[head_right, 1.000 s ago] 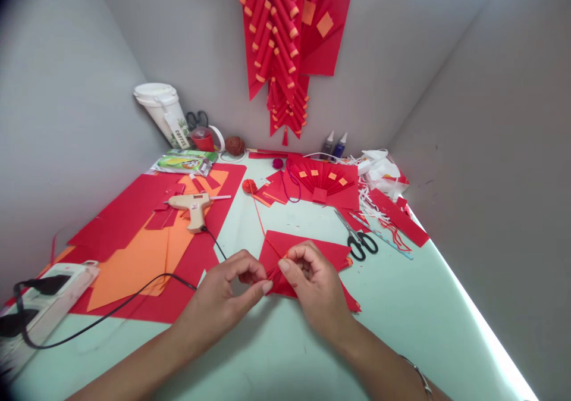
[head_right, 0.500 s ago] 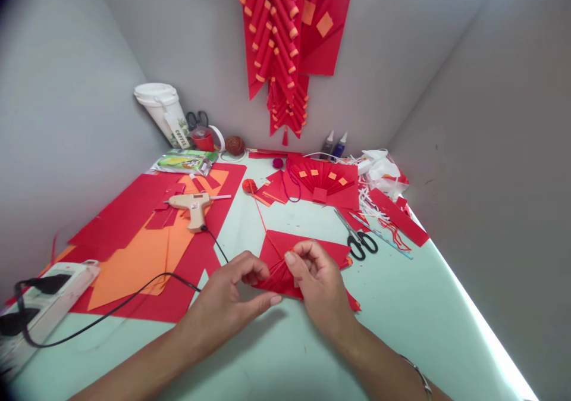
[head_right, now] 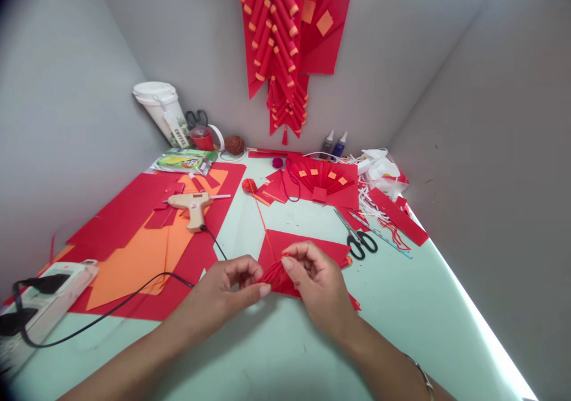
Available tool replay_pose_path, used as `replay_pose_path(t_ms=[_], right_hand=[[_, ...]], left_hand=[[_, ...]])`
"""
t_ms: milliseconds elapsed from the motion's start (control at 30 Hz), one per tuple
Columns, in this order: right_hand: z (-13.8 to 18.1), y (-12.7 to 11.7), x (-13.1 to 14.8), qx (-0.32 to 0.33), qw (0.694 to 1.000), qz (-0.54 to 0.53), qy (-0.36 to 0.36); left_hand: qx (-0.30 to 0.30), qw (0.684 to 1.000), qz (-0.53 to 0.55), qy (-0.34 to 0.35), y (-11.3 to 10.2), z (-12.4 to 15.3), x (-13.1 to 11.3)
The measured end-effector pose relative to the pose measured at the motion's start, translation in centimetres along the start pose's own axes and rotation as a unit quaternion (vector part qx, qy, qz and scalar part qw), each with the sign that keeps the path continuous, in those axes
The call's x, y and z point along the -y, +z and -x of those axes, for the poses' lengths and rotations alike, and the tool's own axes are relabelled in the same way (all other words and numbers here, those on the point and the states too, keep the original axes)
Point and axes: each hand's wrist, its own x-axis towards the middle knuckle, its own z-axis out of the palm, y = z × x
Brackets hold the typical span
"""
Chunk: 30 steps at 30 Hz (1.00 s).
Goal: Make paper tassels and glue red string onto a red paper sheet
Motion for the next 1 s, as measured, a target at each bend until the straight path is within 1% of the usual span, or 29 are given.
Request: replay_pose_path(t_ms=[133,267,367,500,567,667,867,933,1000], right_hand=[[0.1,0.1,-0.3,-0.021,0.999,0.037,-0.032],[0.1,0.0,0.1,-0.023,0.999,0.027,-0.027],[0.1,0.0,0.4,-0.023,0.999,-0.008,-0.021],[0.1,0.2,0.5,-0.017,0.999,-0.034,-0.008],[0.1,0.3,0.4,-0.009,0.999,-0.044,0.001],[0.1,0.5,0.2,-0.010,0.999,-0.049,0.005],[-0.1,0.4,0.1,-0.020,0.999,-0.037,-0.001],[-0.1,0.1,0.1,-0.003,0.999,-0.052,0.004],[0.0,-0.2,0.0,0.029,0.995,-0.088,0.022]], left_hand=[[0.024,0.999,0.029,-0.014,-0.2,0.0,0.0],[0.029,0.999,0.020,-0.007,-0.2,0.1,-0.1],[0.002,1.000,-0.008,0.013,0.0,0.3,-0.3],[-0.057,0.994,-0.061,0.071,0.4,0.5,-0.4],[-0.068,0.991,-0.073,0.089,0.6,0.4,-0.3],[-0.062,0.992,-0.069,0.089,0.6,0.3,-0.2],[-0.021,0.996,-0.061,0.064,0.0,0.4,-0.5],[-0.023,0.994,-0.069,0.081,-0.4,0.6,-0.7],[-0.041,0.991,-0.060,0.109,-1.0,0.7,-0.7]])
